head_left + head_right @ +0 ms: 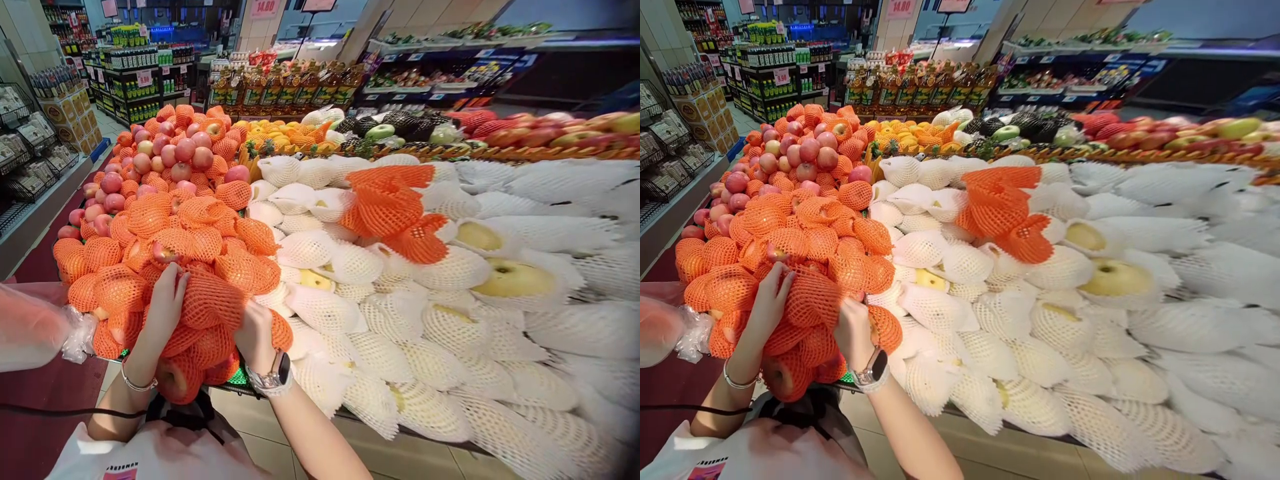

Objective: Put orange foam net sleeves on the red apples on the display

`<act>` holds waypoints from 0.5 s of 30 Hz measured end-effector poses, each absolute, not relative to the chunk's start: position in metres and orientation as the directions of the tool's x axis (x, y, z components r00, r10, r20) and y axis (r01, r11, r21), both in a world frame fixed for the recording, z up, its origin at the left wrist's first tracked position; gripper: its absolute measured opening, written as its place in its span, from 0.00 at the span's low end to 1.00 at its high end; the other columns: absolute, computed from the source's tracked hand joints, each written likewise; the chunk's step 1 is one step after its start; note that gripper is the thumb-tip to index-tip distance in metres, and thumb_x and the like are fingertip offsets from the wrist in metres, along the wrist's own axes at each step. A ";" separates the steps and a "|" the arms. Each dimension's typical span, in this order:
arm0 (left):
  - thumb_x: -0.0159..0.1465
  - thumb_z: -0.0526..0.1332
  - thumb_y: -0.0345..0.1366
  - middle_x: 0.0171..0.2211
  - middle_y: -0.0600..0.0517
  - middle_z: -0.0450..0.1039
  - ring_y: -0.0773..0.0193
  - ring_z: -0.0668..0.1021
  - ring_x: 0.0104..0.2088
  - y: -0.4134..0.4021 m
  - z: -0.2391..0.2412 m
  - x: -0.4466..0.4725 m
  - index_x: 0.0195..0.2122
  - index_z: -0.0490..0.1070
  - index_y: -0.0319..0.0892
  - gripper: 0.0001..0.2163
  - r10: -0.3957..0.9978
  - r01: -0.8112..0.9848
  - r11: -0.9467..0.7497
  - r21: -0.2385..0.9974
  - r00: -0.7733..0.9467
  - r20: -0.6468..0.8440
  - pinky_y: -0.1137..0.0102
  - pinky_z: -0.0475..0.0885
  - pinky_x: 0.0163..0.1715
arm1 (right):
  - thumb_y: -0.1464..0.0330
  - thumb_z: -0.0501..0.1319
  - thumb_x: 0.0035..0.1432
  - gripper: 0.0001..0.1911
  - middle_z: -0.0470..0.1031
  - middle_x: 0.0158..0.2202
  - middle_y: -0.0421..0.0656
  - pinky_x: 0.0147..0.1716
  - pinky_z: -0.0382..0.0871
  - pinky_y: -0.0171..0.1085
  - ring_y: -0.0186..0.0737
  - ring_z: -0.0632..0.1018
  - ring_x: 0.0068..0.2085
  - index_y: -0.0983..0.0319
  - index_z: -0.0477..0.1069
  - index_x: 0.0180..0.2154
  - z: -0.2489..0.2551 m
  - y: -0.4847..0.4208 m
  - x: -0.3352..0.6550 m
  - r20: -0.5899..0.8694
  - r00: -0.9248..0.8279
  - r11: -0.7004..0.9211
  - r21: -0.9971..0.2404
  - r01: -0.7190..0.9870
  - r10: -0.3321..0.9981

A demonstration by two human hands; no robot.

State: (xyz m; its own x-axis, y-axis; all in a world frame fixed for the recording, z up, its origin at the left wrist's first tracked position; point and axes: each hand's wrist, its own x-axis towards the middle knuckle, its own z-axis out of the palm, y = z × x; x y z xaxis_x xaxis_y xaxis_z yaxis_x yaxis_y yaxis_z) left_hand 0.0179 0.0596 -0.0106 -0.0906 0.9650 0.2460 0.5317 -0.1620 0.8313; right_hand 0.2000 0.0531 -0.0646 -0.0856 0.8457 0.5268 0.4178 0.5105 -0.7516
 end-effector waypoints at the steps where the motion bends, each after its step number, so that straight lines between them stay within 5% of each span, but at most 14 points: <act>1: 0.71 0.53 0.30 0.28 0.56 0.65 0.62 0.72 0.30 0.059 -0.010 0.017 0.30 0.57 0.47 0.11 0.966 0.553 -0.153 0.819 -0.091 0.242 0.69 0.68 0.34 | 0.80 0.55 0.53 0.14 0.64 0.20 0.37 0.23 0.58 0.35 0.35 0.65 0.22 0.58 0.59 0.22 -0.063 0.050 0.198 0.585 -0.084 0.554 -0.699 0.453 0.807; 4: 0.71 0.52 0.30 0.29 0.55 0.66 0.62 0.71 0.29 0.056 -0.009 0.019 0.30 0.57 0.47 0.11 0.965 0.650 -0.099 0.754 -0.124 0.233 0.69 0.66 0.32 | 0.83 0.53 0.54 0.15 0.64 0.22 0.37 0.25 0.62 0.34 0.35 0.67 0.25 0.58 0.60 0.24 -0.057 0.043 0.198 0.716 -0.115 0.639 -0.525 0.562 0.689; 8: 0.73 0.51 0.31 0.29 0.55 0.66 0.62 0.71 0.27 0.052 -0.009 0.023 0.32 0.58 0.47 0.10 0.963 0.749 -0.018 0.663 -0.166 0.213 0.69 0.62 0.29 | 0.81 0.53 0.53 0.19 0.78 0.40 0.47 0.48 0.78 0.48 0.48 0.79 0.46 0.60 0.74 0.42 -0.059 0.029 0.199 0.596 -0.195 0.593 -0.601 0.535 0.779; 11: 0.72 0.51 0.30 0.26 0.56 0.65 0.64 0.71 0.25 0.051 -0.010 0.023 0.32 0.58 0.47 0.10 0.959 0.747 -0.035 0.664 -0.161 0.232 0.70 0.60 0.27 | 0.79 0.50 0.56 0.31 0.77 0.56 0.53 0.65 0.68 0.58 0.54 0.75 0.61 0.62 0.71 0.60 -0.067 0.014 0.194 0.524 -0.236 0.567 -0.663 0.489 0.818; 15: 0.73 0.52 0.34 0.23 0.58 0.64 0.64 0.70 0.22 0.050 -0.011 0.020 0.34 0.60 0.46 0.08 0.945 0.710 -0.078 0.699 -0.171 0.278 0.71 0.58 0.24 | 0.79 0.48 0.58 0.34 0.72 0.64 0.51 0.72 0.58 0.60 0.57 0.68 0.68 0.64 0.69 0.64 -0.073 0.009 0.187 0.385 -0.229 0.445 -0.824 0.350 0.894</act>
State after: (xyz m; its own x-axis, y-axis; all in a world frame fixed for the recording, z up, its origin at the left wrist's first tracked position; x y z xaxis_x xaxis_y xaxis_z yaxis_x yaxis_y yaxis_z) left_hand 0.0196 0.0501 -0.0113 -0.1707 0.9453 0.2781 0.7105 -0.0775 0.6994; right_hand 0.1874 0.0090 -0.0727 -0.2294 0.8938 0.3853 0.3498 0.4451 -0.8243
